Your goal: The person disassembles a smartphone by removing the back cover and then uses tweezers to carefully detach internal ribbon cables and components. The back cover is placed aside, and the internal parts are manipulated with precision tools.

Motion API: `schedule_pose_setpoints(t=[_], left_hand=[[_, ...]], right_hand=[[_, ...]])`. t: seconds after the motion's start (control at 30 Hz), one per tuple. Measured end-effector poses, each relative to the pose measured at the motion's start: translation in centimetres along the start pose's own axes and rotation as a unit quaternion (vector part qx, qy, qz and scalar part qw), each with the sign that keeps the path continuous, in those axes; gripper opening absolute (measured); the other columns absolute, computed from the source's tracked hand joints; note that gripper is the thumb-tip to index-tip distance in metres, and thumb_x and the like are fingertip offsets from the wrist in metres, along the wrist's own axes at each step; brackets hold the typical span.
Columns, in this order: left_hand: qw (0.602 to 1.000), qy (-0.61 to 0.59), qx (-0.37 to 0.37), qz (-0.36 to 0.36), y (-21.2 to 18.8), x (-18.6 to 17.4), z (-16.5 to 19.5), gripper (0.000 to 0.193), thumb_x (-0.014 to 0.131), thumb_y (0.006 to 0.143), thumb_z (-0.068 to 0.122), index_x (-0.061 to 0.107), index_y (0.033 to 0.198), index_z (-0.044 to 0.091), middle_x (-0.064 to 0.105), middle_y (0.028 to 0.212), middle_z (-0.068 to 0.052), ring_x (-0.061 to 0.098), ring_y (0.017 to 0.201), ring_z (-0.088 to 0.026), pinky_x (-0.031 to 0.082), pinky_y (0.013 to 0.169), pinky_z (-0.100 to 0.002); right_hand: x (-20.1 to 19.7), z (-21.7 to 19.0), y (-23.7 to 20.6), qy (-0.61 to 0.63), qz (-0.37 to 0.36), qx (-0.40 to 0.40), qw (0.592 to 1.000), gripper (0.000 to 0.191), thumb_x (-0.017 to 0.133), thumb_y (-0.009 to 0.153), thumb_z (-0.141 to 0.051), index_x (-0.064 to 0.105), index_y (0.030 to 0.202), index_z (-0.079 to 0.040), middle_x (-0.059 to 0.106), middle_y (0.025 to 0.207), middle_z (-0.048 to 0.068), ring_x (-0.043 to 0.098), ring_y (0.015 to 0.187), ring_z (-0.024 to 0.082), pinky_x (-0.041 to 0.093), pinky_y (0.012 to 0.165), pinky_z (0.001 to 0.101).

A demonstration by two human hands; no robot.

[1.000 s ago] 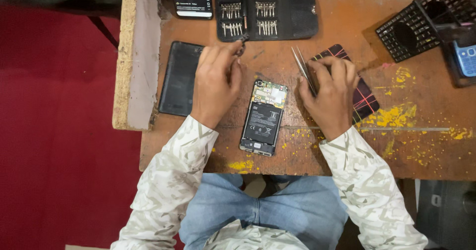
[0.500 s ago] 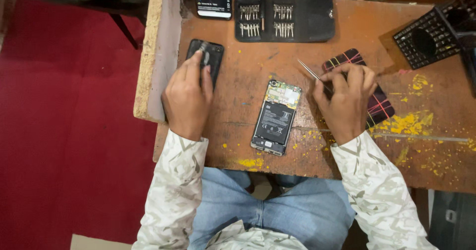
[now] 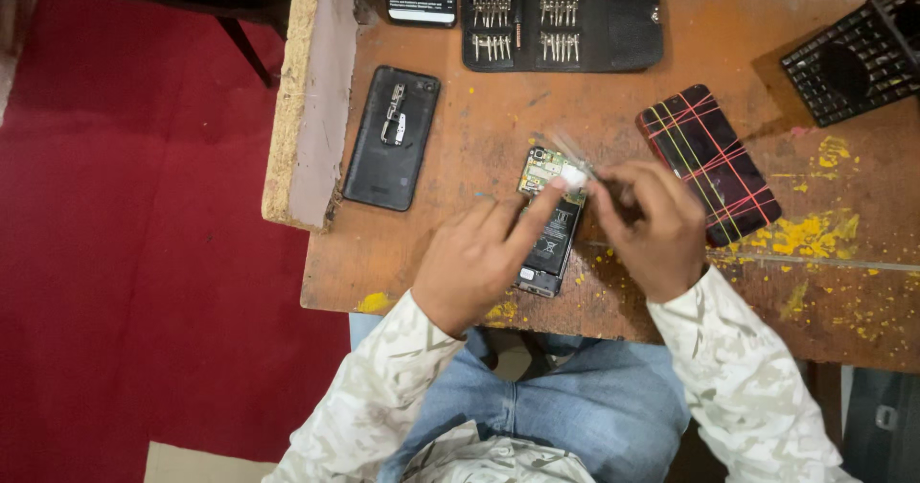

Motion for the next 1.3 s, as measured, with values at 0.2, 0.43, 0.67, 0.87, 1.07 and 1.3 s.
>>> schedule_pose_setpoints(t=[0.2,0.43,0.67,0.87,1.07,1.3], left_hand=[[0.997,0.015,0.076,-0.002,1.3,0.9,-0.1,0.045,0.063,0.093,0.017,0.061,0.136,0.003,0.067,0.114,-0.015,0.066,0.091,-0.027,0.055,0.076,-0.038],[0.943,-0.227,-0.189,0.155,-1.2,-1.9,-3.7,0.016,0.070,0.103,0.004,0.069,0.118,-0.001,0.075,0.100,-0.011,0.074,0.081,-0.016,0.058,0.072,-0.027],[0.822,-0.444,-0.355,0.031,-3.8,-1.1,-3.8,0.022,0.072,0.097,0.011,0.074,0.115,-0.001,0.077,0.088,-0.005,0.069,0.074,-0.005,0.057,0.065,-0.023],[0.930,-0.268,-0.244,0.064,-3.1,-1.7,-3.4,0.019,0.076,0.095,0.014,0.075,0.111,0.004,0.077,0.098,-0.009,0.074,0.080,-0.015,0.055,0.066,-0.027],[0.934,-0.257,-0.246,0.033,-3.0,-1.8,-2.8,0.015,0.074,0.095,0.013,0.075,0.108,0.005,0.076,0.096,-0.012,0.075,0.078,-0.022,0.056,0.066,-0.031],[0.944,-0.261,-0.197,0.052,-3.1,-1.3,-3.1,0.012,0.072,0.097,0.010,0.073,0.108,0.004,0.075,0.096,-0.013,0.075,0.082,-0.024,0.057,0.071,-0.032]], right_hand=[[0.0,-4.6,-2.1,0.080,0.004,0.077,0.994,0.025,0.080,0.085,-0.005,0.069,0.107,0.001,0.072,0.105,0.013,0.072,0.088,0.022,0.056,0.078,0.0327],[-2.8,-4.6,-2.1,0.066,-0.141,-0.032,0.987,0.053,0.085,0.078,-0.033,0.069,0.120,-0.004,0.068,0.121,0.012,0.062,0.114,0.030,0.048,0.099,0.0419],[-0.8,-4.9,-3.8,-0.053,-0.145,-0.060,0.986,0.064,0.083,0.072,-0.050,0.071,0.121,-0.009,0.060,0.136,0.011,0.047,0.134,0.037,0.032,0.114,0.0572],[-0.1,-4.6,-4.4,-0.099,-0.106,-0.063,0.987,0.058,0.083,0.077,-0.049,0.073,0.120,-0.011,0.063,0.135,0.007,0.051,0.134,0.033,0.028,0.118,0.0606],[-0.2,-4.7,-4.5,-0.104,-0.100,-0.058,0.988,0.058,0.082,0.083,-0.046,0.071,0.124,-0.006,0.061,0.141,0.012,0.048,0.138,0.039,0.033,0.118,0.0581],[0.3,-4.6,-4.7,-0.105,-0.095,-0.032,0.989,0.061,0.082,0.082,-0.046,0.071,0.125,-0.004,0.055,0.146,0.019,0.043,0.141,0.044,0.031,0.117,0.0613]])
Point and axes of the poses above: each hand's wrist, its own y-axis towards the middle knuckle, its own x-axis out of the palm, z = x × y, the point moved 1 cm from there along y, towards the middle knuckle
